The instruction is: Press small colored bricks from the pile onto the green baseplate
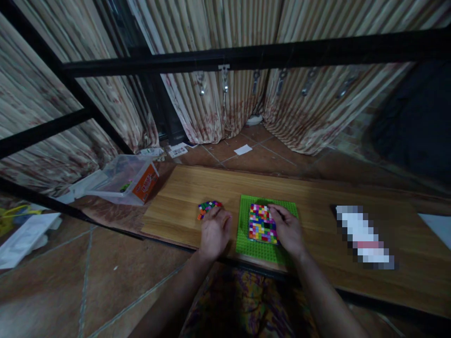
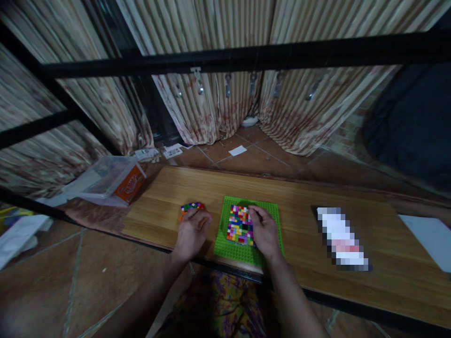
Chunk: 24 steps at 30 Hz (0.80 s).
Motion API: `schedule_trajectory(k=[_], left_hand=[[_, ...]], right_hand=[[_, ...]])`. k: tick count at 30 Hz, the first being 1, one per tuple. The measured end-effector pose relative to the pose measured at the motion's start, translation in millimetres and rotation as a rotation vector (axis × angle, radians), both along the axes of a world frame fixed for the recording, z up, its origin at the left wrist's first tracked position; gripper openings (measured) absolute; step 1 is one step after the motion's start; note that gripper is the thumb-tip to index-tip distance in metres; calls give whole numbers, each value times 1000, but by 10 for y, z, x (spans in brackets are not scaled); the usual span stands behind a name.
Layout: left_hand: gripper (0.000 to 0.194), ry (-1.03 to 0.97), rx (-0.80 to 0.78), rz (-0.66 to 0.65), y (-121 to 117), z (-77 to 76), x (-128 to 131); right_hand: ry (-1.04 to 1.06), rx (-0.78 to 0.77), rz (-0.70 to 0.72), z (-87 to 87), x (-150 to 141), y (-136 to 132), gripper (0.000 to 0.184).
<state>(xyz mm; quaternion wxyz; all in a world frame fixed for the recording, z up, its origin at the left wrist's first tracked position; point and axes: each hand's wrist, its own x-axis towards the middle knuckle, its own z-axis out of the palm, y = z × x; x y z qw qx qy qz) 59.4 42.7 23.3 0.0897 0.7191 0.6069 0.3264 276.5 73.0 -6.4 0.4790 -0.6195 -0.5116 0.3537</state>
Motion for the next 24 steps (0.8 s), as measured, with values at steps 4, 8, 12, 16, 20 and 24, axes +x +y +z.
schedule_trajectory(k=[4, 8, 12, 16, 20, 24], left_hand=[[12, -48, 9, -167, 127, 126, 332], [12, -50, 28, -188, 245, 160, 532], [11, -35, 22, -174, 299, 126, 569], [11, -57, 18, -165, 310, 97, 571], [13, -102, 3, -131, 324, 101, 591], [16, -220, -55, -115, 343, 111, 584]], right_hand=[[19, 6, 2, -12, 0, 12, 39], [10, -1, 15, -33, 6, 24, 36], [-8, 10, 26, -46, 10, 30, 36], [-28, 15, 22, -43, 12, 32, 36], [-24, 25, 20, -28, 7, 27, 36], [-11, 23, 15, -21, 1, 23, 36]])
